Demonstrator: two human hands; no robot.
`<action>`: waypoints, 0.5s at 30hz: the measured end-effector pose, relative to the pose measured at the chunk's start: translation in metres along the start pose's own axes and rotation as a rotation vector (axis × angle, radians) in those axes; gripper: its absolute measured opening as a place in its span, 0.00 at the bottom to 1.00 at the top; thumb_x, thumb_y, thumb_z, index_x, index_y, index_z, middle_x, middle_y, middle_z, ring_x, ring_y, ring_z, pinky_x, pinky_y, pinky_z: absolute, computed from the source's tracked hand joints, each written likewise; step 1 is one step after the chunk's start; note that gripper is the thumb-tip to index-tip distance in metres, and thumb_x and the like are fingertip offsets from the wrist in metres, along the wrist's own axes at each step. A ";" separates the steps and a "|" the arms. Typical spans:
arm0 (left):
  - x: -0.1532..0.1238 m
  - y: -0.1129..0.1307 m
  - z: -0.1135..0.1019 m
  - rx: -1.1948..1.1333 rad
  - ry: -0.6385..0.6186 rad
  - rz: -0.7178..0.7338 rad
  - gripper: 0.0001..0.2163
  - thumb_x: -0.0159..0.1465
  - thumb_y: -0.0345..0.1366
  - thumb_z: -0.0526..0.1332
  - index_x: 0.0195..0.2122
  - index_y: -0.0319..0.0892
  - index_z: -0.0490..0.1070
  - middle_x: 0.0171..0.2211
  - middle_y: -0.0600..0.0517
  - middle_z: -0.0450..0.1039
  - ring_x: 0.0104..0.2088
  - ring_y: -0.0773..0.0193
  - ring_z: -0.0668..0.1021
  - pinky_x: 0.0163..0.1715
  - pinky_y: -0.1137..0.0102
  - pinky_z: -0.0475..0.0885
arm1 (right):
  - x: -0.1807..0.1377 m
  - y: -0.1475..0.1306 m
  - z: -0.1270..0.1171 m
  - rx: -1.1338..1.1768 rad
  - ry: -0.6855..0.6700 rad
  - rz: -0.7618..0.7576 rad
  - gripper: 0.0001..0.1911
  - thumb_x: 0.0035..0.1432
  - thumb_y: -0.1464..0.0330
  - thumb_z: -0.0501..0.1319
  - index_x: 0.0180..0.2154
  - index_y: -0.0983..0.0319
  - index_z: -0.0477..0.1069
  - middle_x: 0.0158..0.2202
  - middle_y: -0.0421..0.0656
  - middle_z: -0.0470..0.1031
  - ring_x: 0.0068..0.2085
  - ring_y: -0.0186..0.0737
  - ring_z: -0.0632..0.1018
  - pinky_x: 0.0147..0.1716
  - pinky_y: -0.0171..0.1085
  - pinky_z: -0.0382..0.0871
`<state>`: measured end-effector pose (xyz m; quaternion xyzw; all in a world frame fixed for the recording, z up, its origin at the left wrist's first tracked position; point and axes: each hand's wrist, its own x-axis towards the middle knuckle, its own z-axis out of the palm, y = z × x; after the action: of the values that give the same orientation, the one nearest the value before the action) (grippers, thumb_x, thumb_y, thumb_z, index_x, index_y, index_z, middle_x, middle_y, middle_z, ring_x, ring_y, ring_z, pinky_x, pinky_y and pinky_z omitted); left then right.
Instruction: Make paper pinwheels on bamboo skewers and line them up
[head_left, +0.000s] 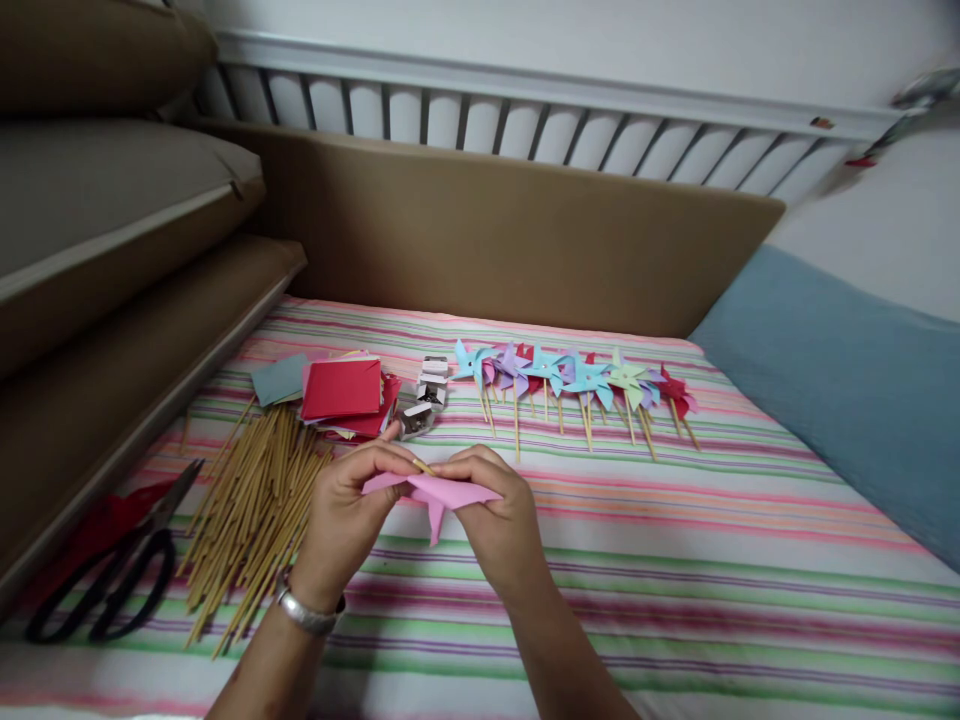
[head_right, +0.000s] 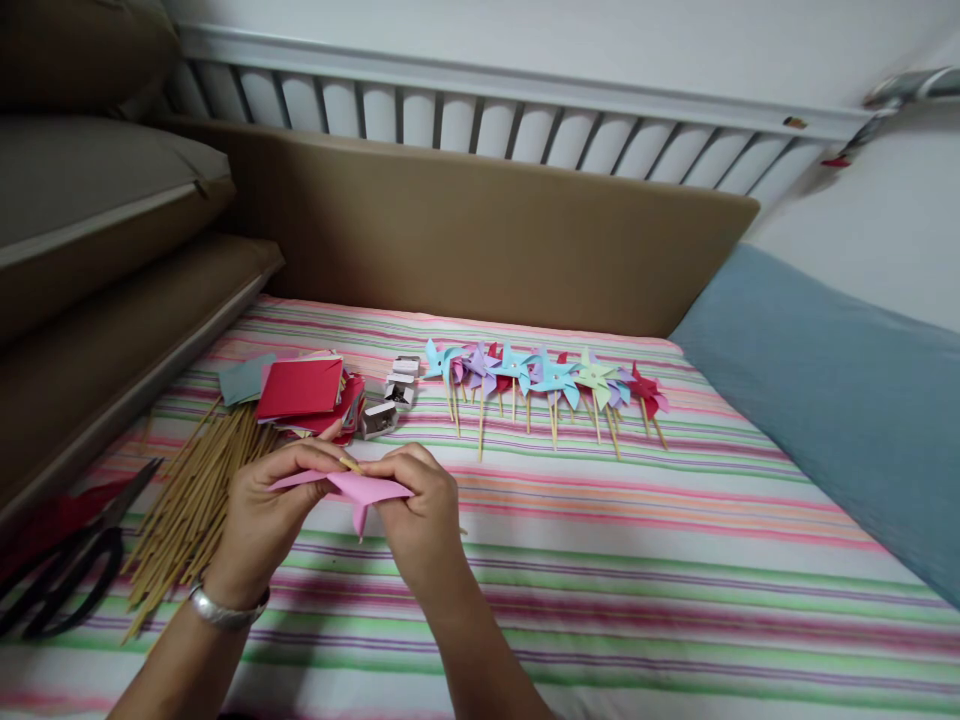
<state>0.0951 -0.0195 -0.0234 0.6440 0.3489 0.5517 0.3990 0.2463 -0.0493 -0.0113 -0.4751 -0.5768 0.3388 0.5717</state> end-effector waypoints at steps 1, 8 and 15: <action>0.000 0.000 0.000 0.003 0.005 0.001 0.06 0.54 0.26 0.62 0.27 0.45 0.75 0.28 0.56 0.78 0.31 0.65 0.78 0.58 0.54 0.59 | 0.000 0.000 0.000 0.008 0.002 0.000 0.10 0.49 0.77 0.62 0.29 0.58 0.78 0.29 0.41 0.72 0.32 0.37 0.74 0.32 0.35 0.67; 0.002 0.002 0.002 0.009 0.022 0.004 0.07 0.54 0.25 0.62 0.26 0.45 0.75 0.27 0.56 0.77 0.30 0.66 0.78 0.57 0.56 0.60 | -0.001 0.005 0.002 0.023 0.004 -0.018 0.11 0.49 0.78 0.62 0.30 0.58 0.78 0.29 0.41 0.72 0.32 0.36 0.75 0.31 0.33 0.66; 0.001 -0.003 0.002 -0.017 0.044 -0.042 0.07 0.53 0.25 0.64 0.25 0.45 0.75 0.28 0.55 0.77 0.33 0.65 0.77 0.54 0.62 0.62 | 0.003 0.007 0.001 0.010 0.001 0.019 0.12 0.47 0.79 0.60 0.30 0.59 0.78 0.29 0.40 0.72 0.32 0.35 0.74 0.31 0.32 0.66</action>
<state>0.0977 -0.0178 -0.0254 0.6208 0.3665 0.5602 0.4080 0.2470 -0.0444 -0.0167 -0.4777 -0.5704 0.3469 0.5711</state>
